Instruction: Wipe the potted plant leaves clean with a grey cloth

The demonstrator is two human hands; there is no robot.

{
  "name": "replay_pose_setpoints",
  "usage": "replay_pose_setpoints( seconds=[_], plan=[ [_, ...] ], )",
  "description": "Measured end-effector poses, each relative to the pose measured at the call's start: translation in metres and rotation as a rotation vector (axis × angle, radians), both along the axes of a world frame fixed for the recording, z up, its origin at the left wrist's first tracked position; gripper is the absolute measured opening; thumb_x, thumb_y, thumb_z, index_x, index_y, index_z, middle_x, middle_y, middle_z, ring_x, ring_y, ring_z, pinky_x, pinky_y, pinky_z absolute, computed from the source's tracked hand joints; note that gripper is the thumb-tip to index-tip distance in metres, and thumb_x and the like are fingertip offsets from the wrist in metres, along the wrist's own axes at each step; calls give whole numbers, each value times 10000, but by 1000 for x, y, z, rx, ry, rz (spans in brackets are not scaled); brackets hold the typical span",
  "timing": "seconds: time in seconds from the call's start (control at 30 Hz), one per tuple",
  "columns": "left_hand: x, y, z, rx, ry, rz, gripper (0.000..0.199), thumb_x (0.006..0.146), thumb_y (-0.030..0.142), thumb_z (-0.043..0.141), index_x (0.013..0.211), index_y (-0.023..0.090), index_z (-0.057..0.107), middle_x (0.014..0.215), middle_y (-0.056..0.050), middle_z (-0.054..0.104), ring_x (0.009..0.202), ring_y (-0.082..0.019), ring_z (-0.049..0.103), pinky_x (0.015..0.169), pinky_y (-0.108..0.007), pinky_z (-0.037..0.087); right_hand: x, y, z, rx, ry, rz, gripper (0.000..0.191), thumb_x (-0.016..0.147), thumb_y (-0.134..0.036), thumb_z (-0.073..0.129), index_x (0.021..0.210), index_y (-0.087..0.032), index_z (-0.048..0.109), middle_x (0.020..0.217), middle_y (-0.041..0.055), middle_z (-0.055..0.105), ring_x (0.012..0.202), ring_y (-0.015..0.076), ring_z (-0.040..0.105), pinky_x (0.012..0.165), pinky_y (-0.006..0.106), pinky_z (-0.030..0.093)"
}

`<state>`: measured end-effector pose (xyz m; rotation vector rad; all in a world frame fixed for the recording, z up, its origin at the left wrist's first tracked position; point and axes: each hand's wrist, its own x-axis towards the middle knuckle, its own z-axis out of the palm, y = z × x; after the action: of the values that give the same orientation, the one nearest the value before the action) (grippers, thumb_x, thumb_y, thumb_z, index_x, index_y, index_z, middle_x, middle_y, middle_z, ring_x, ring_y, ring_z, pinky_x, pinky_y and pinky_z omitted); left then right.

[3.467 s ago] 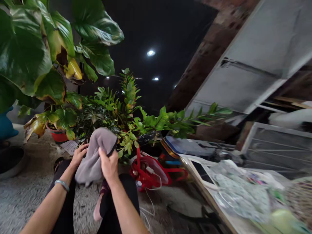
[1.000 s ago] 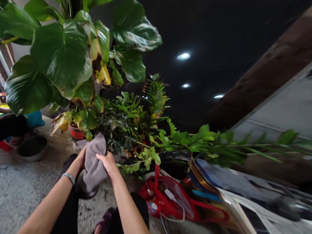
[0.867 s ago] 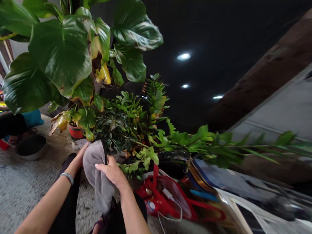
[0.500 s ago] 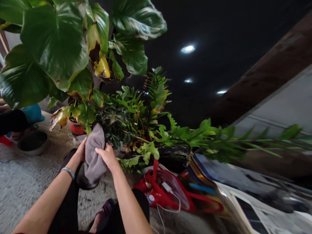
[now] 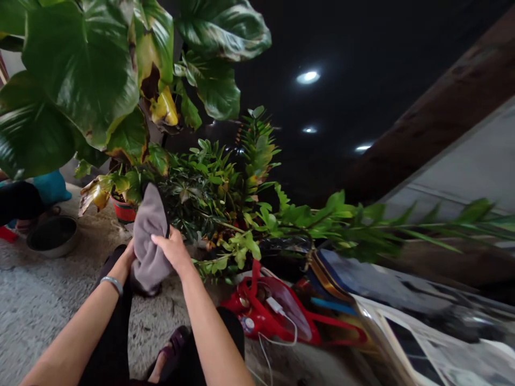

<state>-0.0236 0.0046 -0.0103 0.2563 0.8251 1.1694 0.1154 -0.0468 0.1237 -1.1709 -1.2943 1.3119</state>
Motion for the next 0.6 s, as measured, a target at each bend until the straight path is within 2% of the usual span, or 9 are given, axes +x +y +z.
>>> replay_pose_setpoints(
  seconds=[0.1,0.17,0.2,0.27,0.33,0.4,0.43,0.5,0.6],
  plan=[
    [0,-3,7,-12,-57,-106,562,976,528,460,1276,97,660,1004,-161,778,1017,-350,713,939,-466,533,20,-31,-37,-118,-67,47,249,599,-249,761,838,-184,785,800,46,795,788,273,730,809,417,586],
    [-2,-3,9,-3,-59,-163,592,971,573,437,1237,106,687,1001,-165,776,931,-332,730,874,-445,548,42,-51,-38,-166,-54,28,245,611,-263,789,841,-180,788,798,60,794,770,279,735,782,424,597],
    [-3,-3,9,6,-46,-177,595,975,576,422,1221,106,694,1005,-167,773,873,-311,734,828,-422,554,53,-56,-31,-169,-25,-31,276,616,-279,809,869,-172,788,817,72,797,778,285,741,779,425,602],
    [-4,-2,9,16,-19,-190,599,988,568,401,1194,91,699,1019,-174,765,778,-267,723,743,-376,552,70,-51,-5,-95,67,-257,363,622,-317,837,941,-154,780,870,97,801,845,295,753,804,418,607],
    [-2,-1,8,3,-2,-162,581,1003,544,391,1188,82,692,995,-168,763,742,-243,707,709,-350,543,77,-30,21,63,185,-516,441,620,-331,838,1015,-149,762,952,104,802,982,295,743,878,404,595],
    [2,-1,8,-4,13,-110,531,1010,516,409,1229,108,670,971,-138,766,766,-242,701,728,-348,541,73,-4,33,152,313,-687,464,598,-317,822,1026,-152,749,991,95,799,1051,289,726,915,399,586],
    [4,-1,7,-7,22,-75,507,1007,504,429,1253,125,658,968,-123,767,785,-244,700,746,-349,540,67,6,31,123,374,-719,450,586,-305,809,1005,-151,746,983,91,801,1046,291,728,910,405,590],
    [7,-1,5,-8,28,-39,499,989,505,477,1293,144,640,1003,-109,765,833,-249,700,784,-349,535,51,10,14,-58,455,-688,388,564,-283,790,927,-154,747,913,84,806,981,300,744,866,419,606],
    [6,-1,2,7,9,-108,567,967,560,483,1326,146,627,1069,-117,750,894,-258,700,820,-349,529,29,-20,-24,-300,422,-468,336,558,-296,813,870,-184,758,836,56,808,920,305,757,827,415,615]
  ],
)
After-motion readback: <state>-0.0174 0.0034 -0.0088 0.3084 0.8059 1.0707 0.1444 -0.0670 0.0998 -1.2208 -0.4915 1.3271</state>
